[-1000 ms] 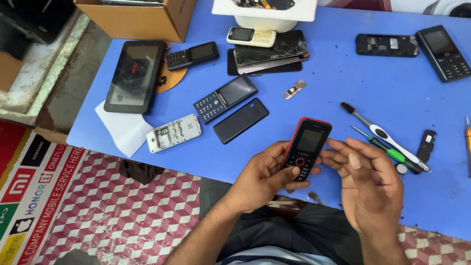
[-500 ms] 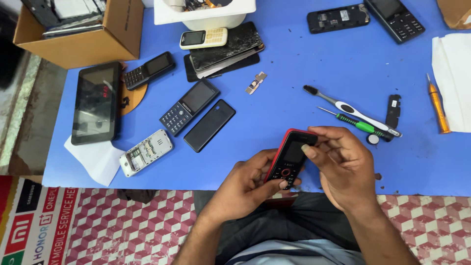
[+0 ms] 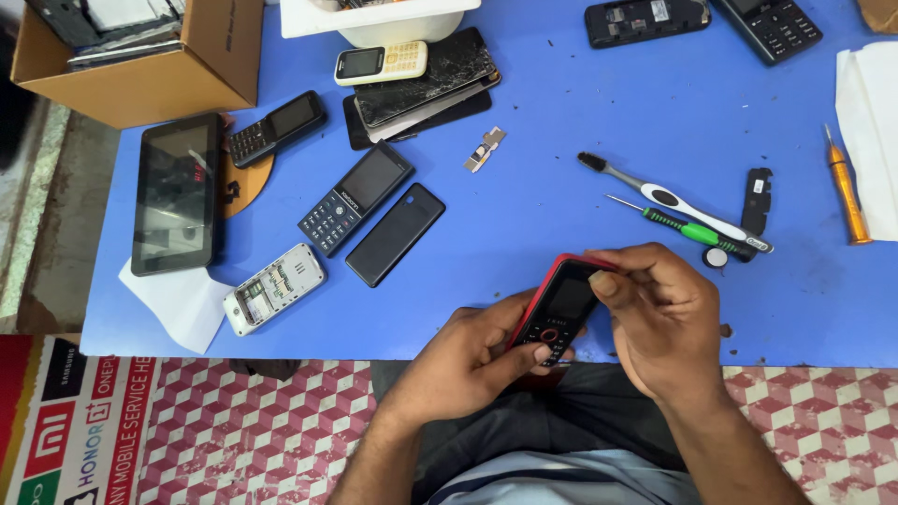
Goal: The person assembles a red mobile phone by aligning the internal screen and keypad components, then attaching the front faceplate. The person presses the edges to secure the casing and briefly tests the keypad buttons.
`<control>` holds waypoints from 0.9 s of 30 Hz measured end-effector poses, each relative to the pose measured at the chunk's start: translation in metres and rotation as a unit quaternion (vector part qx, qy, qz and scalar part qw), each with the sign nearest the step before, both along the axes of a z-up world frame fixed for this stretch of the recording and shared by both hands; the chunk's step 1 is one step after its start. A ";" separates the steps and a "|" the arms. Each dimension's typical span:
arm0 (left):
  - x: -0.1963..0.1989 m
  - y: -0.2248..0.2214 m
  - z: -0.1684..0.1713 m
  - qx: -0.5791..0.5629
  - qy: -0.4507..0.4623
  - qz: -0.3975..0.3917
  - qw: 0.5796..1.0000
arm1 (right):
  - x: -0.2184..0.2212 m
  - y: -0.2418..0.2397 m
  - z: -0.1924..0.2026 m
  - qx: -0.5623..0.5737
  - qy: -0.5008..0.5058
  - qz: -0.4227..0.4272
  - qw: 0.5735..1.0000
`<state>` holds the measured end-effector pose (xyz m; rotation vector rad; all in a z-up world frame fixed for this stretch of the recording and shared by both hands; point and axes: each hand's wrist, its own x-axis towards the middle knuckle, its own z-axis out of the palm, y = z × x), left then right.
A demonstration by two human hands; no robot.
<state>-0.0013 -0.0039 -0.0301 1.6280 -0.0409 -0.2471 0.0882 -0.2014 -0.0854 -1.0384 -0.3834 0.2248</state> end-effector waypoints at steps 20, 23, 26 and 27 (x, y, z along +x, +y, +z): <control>0.002 0.003 0.000 0.074 -0.138 0.021 0.987 | 0.002 -0.008 0.007 -0.015 -0.245 0.058 0.968; 0.004 0.002 0.001 0.076 -0.144 0.021 0.986 | 0.002 -0.008 0.009 -0.009 -0.239 0.062 0.969; 0.005 0.002 0.001 0.084 -0.157 0.018 0.984 | 0.002 -0.008 0.012 -0.025 -0.247 0.061 0.967; 0.005 0.002 0.001 0.088 -0.162 0.017 0.983 | 0.001 -0.008 0.013 -0.028 -0.244 0.067 0.967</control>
